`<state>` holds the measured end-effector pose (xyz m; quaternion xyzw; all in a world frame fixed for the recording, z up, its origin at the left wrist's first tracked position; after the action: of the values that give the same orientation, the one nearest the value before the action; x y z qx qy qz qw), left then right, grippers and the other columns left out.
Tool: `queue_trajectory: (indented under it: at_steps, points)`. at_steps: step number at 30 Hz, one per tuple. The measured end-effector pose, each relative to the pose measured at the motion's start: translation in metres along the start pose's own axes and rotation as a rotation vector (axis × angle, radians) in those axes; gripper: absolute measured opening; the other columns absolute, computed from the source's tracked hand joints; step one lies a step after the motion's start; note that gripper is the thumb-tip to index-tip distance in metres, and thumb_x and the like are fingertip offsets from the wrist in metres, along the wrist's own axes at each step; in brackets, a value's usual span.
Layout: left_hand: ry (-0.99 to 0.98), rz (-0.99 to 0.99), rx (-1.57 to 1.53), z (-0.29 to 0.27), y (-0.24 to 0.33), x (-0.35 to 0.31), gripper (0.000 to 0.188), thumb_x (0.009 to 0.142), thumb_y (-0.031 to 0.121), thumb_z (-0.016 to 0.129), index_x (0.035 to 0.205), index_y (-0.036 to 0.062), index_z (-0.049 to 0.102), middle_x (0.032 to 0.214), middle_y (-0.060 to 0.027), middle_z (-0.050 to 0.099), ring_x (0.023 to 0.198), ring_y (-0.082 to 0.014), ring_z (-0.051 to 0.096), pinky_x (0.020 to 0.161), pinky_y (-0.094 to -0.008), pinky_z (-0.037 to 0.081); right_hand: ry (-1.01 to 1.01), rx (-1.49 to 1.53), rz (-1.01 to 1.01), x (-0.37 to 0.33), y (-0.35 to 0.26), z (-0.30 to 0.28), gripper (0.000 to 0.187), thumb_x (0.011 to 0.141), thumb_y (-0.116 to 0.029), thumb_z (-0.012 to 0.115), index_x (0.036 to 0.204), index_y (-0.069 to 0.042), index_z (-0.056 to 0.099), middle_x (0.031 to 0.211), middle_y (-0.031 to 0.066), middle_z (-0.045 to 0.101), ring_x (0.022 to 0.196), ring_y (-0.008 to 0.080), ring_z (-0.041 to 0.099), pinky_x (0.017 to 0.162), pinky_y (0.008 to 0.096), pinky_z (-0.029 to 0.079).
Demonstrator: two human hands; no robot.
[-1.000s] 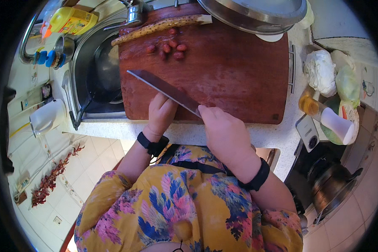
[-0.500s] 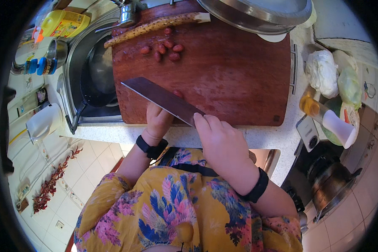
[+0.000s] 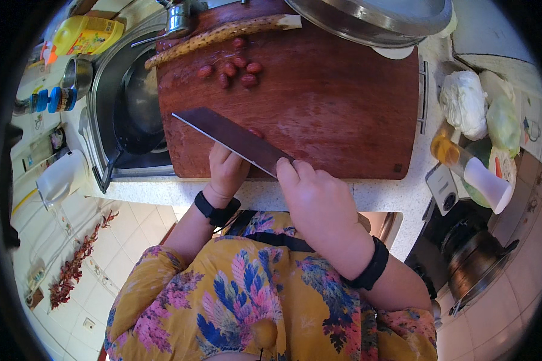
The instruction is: The person slices white round objects on a wooden cutting board, then washes and slices red dates. The person uses a knife to cut the items into smaller pieces.
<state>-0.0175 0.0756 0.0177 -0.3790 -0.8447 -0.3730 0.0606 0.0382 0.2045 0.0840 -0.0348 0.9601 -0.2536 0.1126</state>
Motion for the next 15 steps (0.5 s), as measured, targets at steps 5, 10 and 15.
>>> queue_trajectory:
  at_steps: [5, 10, 15]
  points:
    - [0.009, -0.026, -0.029, -0.001, -0.003, 0.004, 0.027, 0.068, -0.002, 0.069, 0.094, 0.0030, 0.069, 0.093, -0.0118, 0.065, 0.083, -0.0310, 0.065, 0.068, -0.0361, 0.054, -0.036, -0.071, 0.003, 0.008, -0.003, 0.006, 0.023, 0.084, -0.009, 0.058, 0.106, -0.005, 0.054, 0.079, 0.0088, 0.061, 0.066, 0.0224, 0.068, 0.054, 0.0318, 0.055]
    - [0.031, -0.045, -0.038, -0.003, -0.005, 0.005, 0.027, 0.068, -0.003, 0.069, 0.093, 0.0035, 0.070, 0.092, -0.0111, 0.066, 0.082, -0.0298, 0.065, 0.067, -0.0354, 0.054, -0.090, -0.090, -0.010, 0.016, -0.004, 0.011, 0.017, 0.085, -0.009, 0.058, 0.101, -0.007, 0.050, 0.075, 0.0075, 0.059, 0.063, 0.0220, 0.067, 0.053, 0.0310, 0.055]
    - [0.008, -0.070, -0.066, -0.003, -0.008, 0.006, 0.025, 0.068, -0.003, 0.068, 0.092, 0.0031, 0.069, 0.092, -0.0114, 0.066, 0.081, -0.0296, 0.065, 0.066, -0.0349, 0.054, -0.202, -0.022, 0.050, 0.024, 0.002, 0.019, 0.025, 0.083, -0.004, 0.055, 0.108, -0.005, 0.051, 0.082, 0.0124, 0.062, 0.069, 0.0286, 0.067, 0.059, 0.0370, 0.055]
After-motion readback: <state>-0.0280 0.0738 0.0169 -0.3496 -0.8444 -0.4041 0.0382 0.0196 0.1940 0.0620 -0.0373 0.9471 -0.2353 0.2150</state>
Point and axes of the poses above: each hand's wrist, its own x-axis towards the middle knuckle, its own z-axis out of the palm, y = z × x, the point moved 9 cm from there along x, towards the middle knuckle
